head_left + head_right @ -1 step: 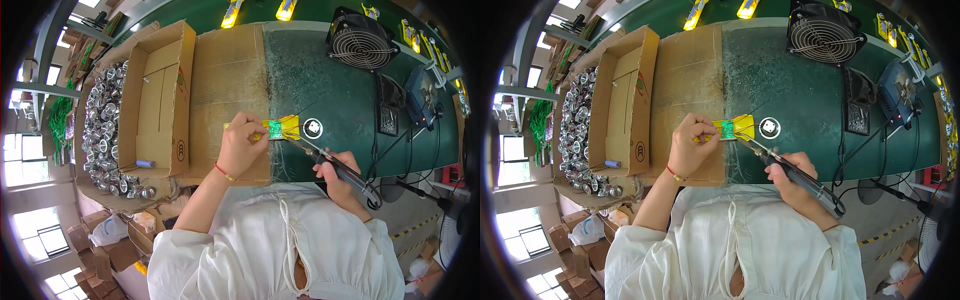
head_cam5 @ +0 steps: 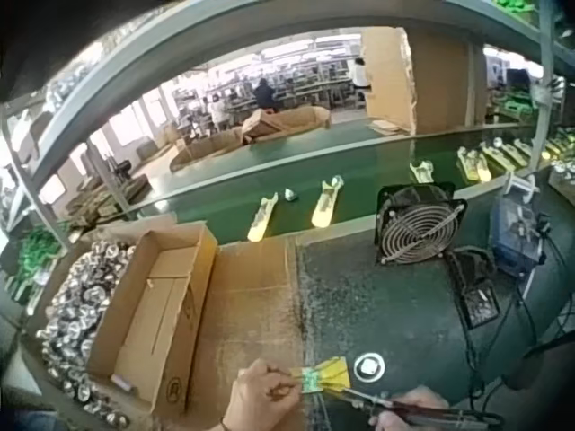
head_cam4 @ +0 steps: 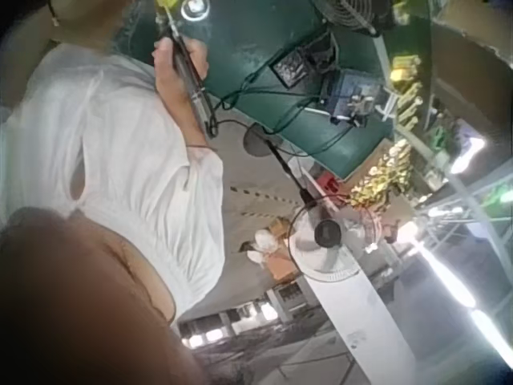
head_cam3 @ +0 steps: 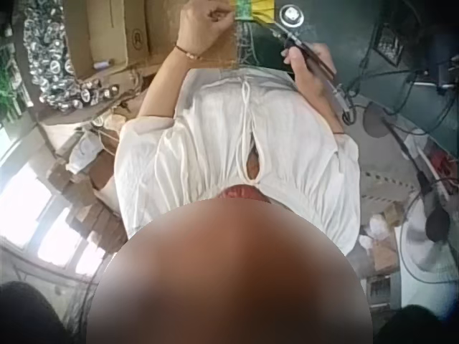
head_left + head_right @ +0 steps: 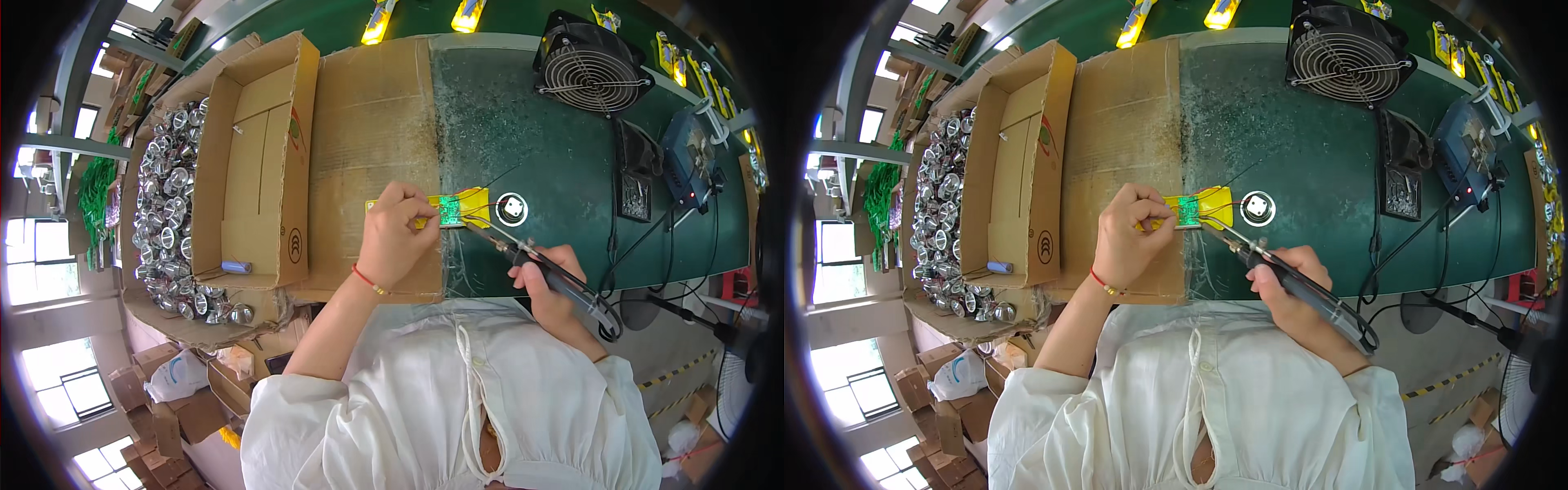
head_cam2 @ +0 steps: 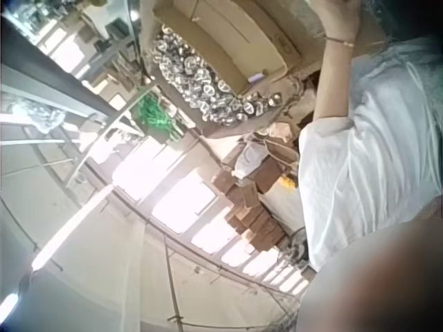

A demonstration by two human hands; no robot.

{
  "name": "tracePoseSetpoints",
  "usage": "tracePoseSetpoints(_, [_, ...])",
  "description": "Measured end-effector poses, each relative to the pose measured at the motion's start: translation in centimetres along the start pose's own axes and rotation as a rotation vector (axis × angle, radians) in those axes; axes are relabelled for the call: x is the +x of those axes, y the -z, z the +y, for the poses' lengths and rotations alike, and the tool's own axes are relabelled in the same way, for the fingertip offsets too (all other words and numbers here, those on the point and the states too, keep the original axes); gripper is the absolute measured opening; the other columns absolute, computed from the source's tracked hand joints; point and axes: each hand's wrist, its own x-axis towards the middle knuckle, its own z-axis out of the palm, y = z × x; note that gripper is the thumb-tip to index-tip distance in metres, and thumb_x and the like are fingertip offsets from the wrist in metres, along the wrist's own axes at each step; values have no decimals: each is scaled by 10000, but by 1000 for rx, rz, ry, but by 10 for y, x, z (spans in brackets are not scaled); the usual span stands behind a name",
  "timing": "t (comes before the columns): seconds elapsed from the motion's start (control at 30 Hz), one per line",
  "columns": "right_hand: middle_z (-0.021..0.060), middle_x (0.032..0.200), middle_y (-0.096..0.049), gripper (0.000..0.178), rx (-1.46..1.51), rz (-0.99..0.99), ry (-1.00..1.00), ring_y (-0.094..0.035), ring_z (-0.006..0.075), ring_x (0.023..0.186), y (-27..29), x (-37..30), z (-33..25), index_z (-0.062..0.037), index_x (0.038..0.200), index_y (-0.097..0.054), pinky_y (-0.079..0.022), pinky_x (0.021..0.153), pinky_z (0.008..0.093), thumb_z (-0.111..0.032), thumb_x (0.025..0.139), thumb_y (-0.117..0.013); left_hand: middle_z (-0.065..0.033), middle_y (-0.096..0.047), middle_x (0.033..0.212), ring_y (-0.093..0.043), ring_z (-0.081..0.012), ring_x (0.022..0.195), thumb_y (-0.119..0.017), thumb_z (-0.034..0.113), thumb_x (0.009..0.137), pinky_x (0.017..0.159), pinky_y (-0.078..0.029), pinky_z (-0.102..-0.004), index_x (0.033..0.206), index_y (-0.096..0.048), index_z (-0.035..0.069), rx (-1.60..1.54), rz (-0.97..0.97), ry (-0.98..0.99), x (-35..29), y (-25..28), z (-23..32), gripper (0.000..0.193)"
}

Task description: Soldering wires onto LED circuit boards and assembling them into plastic flashlight housings on a production line.

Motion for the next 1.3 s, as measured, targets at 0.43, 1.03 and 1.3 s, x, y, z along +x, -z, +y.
tracePoseSetpoints(0.43, [113, 615, -542, 102, 11, 44, -12, -550, 152, 536, -20, 13, 1, 18, 820, -435, -453, 502, 253, -24, 808, -527, -89, -545, 761, -541, -186, 618, -630, -22, 606, 533, -441, -270, 653, -608, -5, 63, 22, -14, 7, -4, 1, 54])
tracePoseSetpoints(1.03, [126, 695, -561, 137, 84, 217, 159, -556, 138, 578, 22, 0, 3, 23, 866, -441, -479, 550, 259, -47, 819, -549, -79, -551, 751, -558, -163, 630, -630, -4, 625, 546, -462, -245, 664, -612, 1, 98, -39, -36, 14, -6, -3, 43])
tracePoseSetpoints(1.3, [106, 746, -573, 188, -536, 756, 377, -552, 124, 642, 107, -25, 13, 25, 957, -463, -459, 604, 233, -60, 816, -554, -92, -547, 735, -542, -166, 571, -626, -15, 613, 518, -442, -250, 657, -606, -2, 132, -28, 17, 8, 2, 11, 50])
